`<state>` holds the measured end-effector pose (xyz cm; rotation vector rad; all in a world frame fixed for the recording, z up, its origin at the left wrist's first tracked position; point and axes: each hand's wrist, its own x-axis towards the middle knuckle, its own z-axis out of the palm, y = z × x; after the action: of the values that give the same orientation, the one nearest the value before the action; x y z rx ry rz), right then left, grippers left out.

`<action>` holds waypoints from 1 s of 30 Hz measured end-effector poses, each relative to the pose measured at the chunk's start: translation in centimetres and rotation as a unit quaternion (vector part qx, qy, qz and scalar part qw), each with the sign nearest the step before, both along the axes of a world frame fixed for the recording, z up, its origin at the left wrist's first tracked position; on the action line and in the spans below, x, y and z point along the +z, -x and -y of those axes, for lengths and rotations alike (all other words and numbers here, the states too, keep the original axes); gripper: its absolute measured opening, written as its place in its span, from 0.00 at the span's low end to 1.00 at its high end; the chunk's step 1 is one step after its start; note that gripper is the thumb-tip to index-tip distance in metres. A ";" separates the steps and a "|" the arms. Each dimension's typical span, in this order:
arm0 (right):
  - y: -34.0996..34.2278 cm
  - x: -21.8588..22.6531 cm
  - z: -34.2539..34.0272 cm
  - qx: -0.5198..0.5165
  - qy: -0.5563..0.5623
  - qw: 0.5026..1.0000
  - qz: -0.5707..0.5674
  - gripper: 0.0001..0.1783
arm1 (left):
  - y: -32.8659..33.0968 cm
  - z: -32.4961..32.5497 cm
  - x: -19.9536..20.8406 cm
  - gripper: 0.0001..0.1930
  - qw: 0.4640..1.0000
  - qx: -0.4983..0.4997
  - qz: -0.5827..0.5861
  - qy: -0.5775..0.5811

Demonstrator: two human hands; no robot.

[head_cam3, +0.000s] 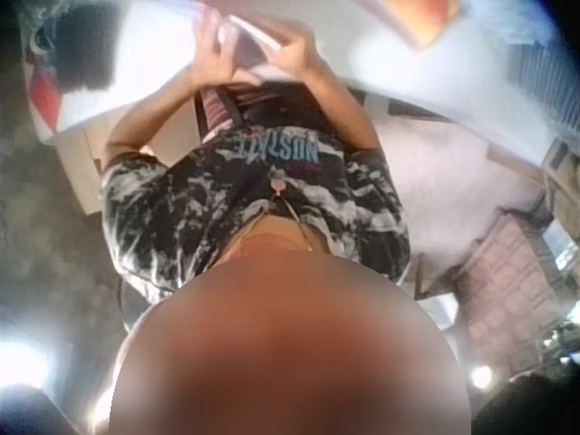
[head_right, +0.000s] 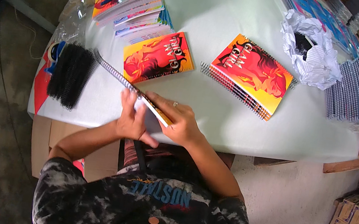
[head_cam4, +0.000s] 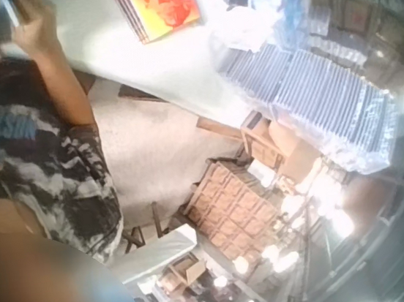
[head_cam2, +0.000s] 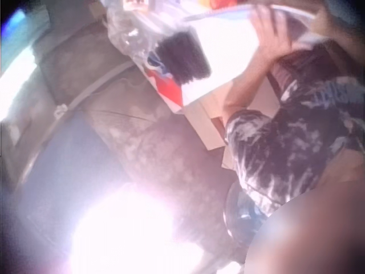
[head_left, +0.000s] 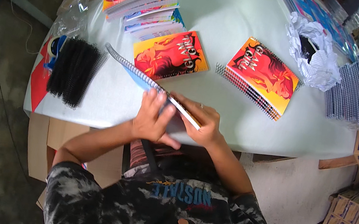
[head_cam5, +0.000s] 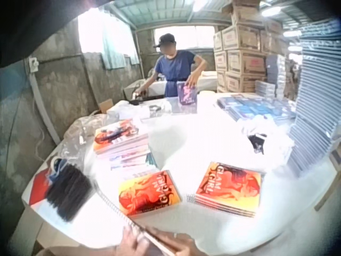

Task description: The person assembles spiral-bound notebooks by hand. They pick up a notebook cover, insert a metal spiral binding, and press it into place. The person repeats this process for multiple notebooks, stacking the finished items on the table.

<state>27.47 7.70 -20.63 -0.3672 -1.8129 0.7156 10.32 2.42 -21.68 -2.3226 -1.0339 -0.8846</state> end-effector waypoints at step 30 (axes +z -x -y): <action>-0.2 0.7 0.2 0.054 -0.043 0.997 0.019 0.26 | -0.1 -0.4 3.6 0.54 0.983 -0.129 -0.031 -0.124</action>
<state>27.66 7.49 -19.92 -0.2278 -1.9035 0.7064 10.39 2.85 -18.04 -2.2843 -0.5661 -0.9689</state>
